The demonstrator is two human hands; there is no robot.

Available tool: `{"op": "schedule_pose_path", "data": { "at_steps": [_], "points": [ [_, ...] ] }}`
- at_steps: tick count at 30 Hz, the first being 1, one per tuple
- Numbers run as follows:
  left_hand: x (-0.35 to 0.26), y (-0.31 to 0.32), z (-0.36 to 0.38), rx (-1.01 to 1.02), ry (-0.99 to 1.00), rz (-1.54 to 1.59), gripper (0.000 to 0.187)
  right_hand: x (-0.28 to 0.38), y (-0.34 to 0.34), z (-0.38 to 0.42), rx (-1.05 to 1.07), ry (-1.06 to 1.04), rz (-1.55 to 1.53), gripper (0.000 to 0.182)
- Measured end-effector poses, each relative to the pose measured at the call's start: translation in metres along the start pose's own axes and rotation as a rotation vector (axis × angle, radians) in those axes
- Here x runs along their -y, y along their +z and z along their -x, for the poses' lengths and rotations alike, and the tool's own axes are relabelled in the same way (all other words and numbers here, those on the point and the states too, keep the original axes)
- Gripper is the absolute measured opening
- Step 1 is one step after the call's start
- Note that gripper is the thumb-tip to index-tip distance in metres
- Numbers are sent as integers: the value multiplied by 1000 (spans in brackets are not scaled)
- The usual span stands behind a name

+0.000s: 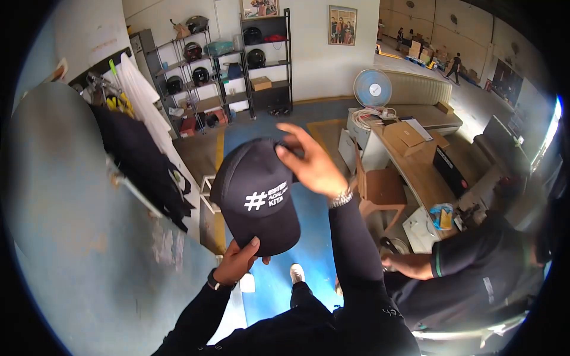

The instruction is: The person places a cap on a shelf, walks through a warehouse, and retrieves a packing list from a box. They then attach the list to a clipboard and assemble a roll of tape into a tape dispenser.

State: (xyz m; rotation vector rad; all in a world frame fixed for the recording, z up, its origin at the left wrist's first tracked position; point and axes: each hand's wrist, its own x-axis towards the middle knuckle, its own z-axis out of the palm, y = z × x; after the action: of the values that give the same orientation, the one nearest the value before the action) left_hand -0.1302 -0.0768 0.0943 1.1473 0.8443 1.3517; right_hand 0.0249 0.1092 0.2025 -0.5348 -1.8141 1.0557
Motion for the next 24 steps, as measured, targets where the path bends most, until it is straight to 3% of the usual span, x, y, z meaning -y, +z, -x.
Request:
{"op": "schedule_pose_path", "data": {
  "at_steps": [2, 5, 6, 8, 10, 11, 15, 19, 21, 22, 23, 24],
  "points": [
    [4, -23, -30, -105, -14, -19, 25, -68, 6, -2, -288, -99, 248, 37],
    [34, -56, -90, -331, 27, -204, 23, -124, 21, 10, -149, 168, 47, 35],
    [39, -70, -108, -306, -27, -413, 20, -153, 33, 14, -150, 153, 38, 41],
    [44, -77, -145, -261, 16, -423, 20, -173, 50, 14, -106, 217, 171, 55],
    [59, -84, -172, -232, -23, -296, 27, -213, 61, 7, -25, 324, 21, 71],
    [65, -89, -185, -141, -22, -248, 30, -207, 58, -5, 32, 453, -81, 74],
    [92, -126, -234, -73, -57, -238, 46, -214, 37, -70, 156, 638, -155, 82],
    [99, -184, -297, 29, -129, -67, 47, -275, 38, -133, 155, 590, -83, 88],
    [113, -228, -333, 72, -94, 53, 46, -318, 47, -169, 159, 528, -343, 99],
    [120, -249, -351, 104, -65, 175, 46, -338, 48, -188, 163, 521, -331, 99],
    [126, -270, -368, 5, -225, 205, 50, -347, 48, -212, 196, 432, -295, 101],
    [129, -291, -386, 8, -217, 208, 50, -354, 51, -234, 224, 346, -265, 103]
  ]
}}
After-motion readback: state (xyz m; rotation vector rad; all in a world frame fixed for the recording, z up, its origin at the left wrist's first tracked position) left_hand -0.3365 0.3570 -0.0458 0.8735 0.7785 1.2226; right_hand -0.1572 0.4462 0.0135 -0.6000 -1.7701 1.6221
